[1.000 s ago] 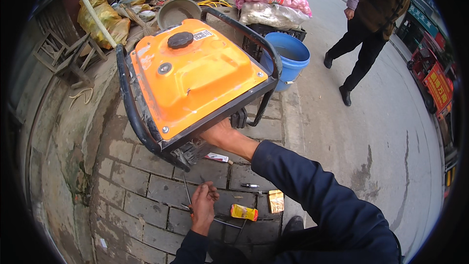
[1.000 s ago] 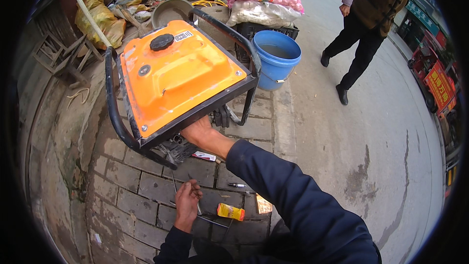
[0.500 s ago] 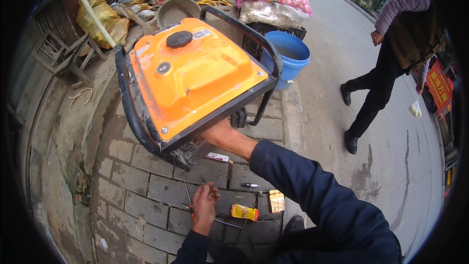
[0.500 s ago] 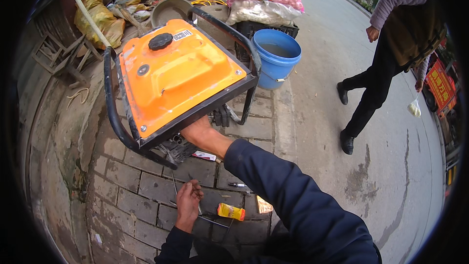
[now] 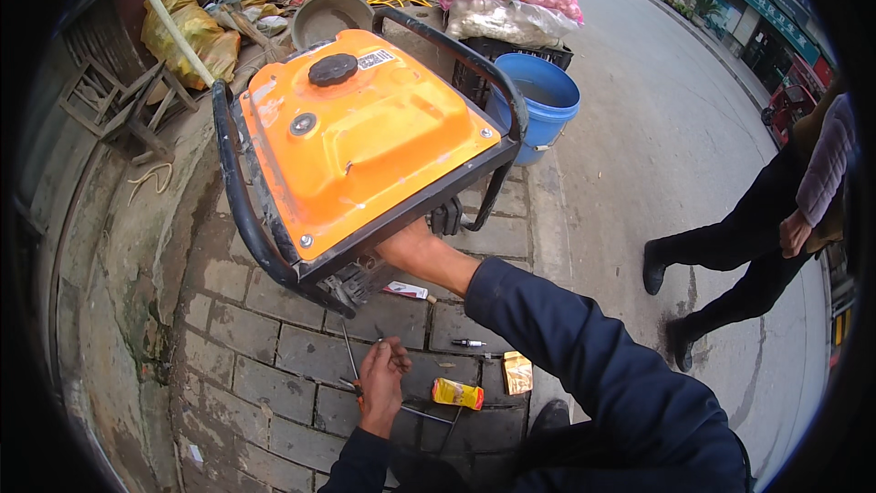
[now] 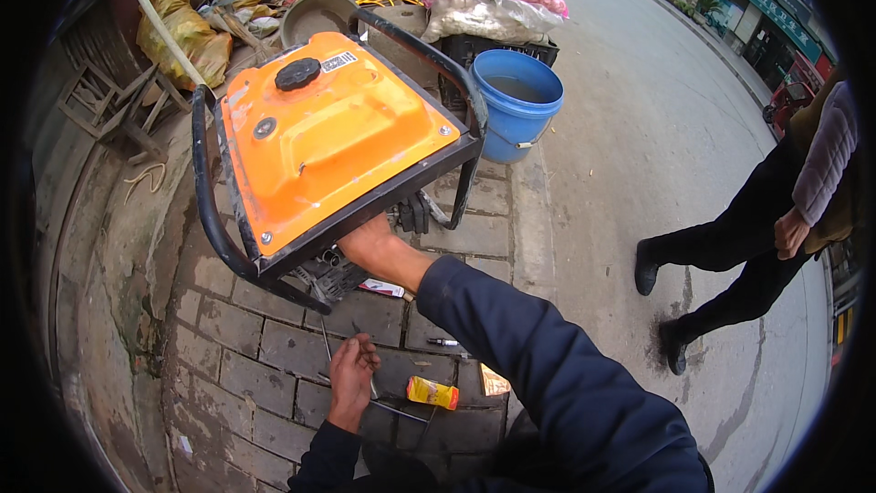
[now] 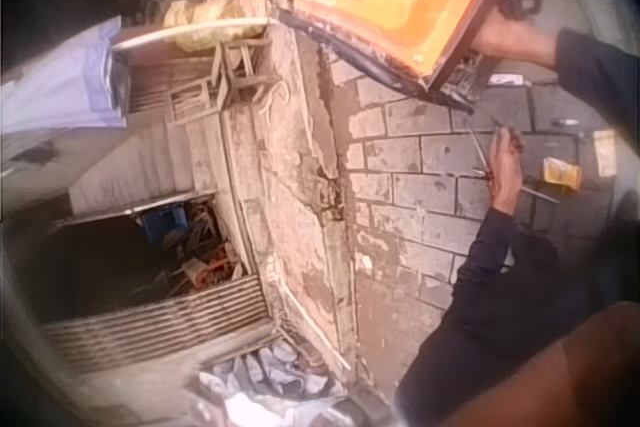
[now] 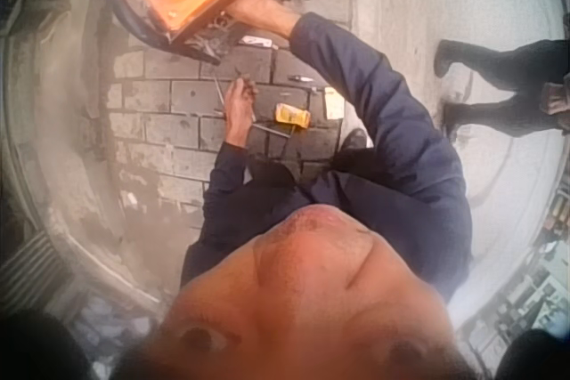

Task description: The person removes the top cover of a portable generator, uses a screwdriver and socket wrench to remove the spark plug, inspects it, and then reinstalls it. The person then attempts to start the generator by pulling the starter cord.

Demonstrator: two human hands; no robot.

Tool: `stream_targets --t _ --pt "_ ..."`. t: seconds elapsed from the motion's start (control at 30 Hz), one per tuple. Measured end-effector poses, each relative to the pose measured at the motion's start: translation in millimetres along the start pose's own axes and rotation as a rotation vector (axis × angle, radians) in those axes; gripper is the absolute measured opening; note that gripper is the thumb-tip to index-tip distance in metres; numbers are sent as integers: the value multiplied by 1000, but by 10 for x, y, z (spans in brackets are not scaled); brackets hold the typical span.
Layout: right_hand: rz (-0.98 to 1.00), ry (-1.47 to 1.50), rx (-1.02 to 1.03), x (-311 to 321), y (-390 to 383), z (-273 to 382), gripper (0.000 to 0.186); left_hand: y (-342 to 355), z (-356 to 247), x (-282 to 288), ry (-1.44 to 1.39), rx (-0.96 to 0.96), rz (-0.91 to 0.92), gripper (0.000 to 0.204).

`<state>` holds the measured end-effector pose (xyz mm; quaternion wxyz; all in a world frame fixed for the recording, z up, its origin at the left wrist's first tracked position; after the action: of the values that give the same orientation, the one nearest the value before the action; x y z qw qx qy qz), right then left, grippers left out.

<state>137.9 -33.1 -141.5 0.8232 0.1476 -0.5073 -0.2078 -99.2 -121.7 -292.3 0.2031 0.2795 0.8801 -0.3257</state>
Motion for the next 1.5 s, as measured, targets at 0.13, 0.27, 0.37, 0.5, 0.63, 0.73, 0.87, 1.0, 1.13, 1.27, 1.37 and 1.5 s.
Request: stream_targets --t 0.13,0.27,0.37,0.5,0.63,0.73,0.87,1.0,1.13,1.27,1.37,1.5 --pt "1 16 -23 22 -26 16 36 -8 -7 11 -6 1 -6 27" --pt "-49 80 11 36 -9 24 36 -13 -10 9 4 1 -10 27" --pt "-93 18 34 40 7 30 38 -7 -16 1 7 2 -11 26" --pt "-51 30 11 30 -9 27 39 -9 -25 6 2 2 -11 26" --pt "-54 33 19 34 -3 22 38 -9 -11 7 9 5 -14 27" --pt "-82 32 41 48 4 23 36 -5 -7 7 5 5 -2 28" --pt "-63 19 4 50 -5 32 35 -8 -12 19 -2 -1 -3 27" --pt "-58 90 -22 46 -5 36 37 -12 -10 5 6 4 -9 27" --pt "-117 34 36 42 -6 25 39 -18 -12 -18 6 8 -6 27" --pt "-115 -44 41 -1 -8 2 39 -24 -18 -17 10 5 -11 28" --pt "-142 83 50 -14 6 1 40 -24 -13 -16 16 5 -10 28" --pt "-134 50 25 -13 -1 -3 41 -20 -6 -11 16 5 -8 27"
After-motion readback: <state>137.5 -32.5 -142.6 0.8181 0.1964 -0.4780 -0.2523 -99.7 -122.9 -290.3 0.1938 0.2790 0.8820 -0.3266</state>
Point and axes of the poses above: each hand's wrist, its own y-axis towards the middle knuckle, its own x-axis out of the back of the hand, z = x × y, the point moved 3 cm from there along y, towards the middle knuckle, and after that the axes turned 4 degrees about z, right-handed, at the moved point
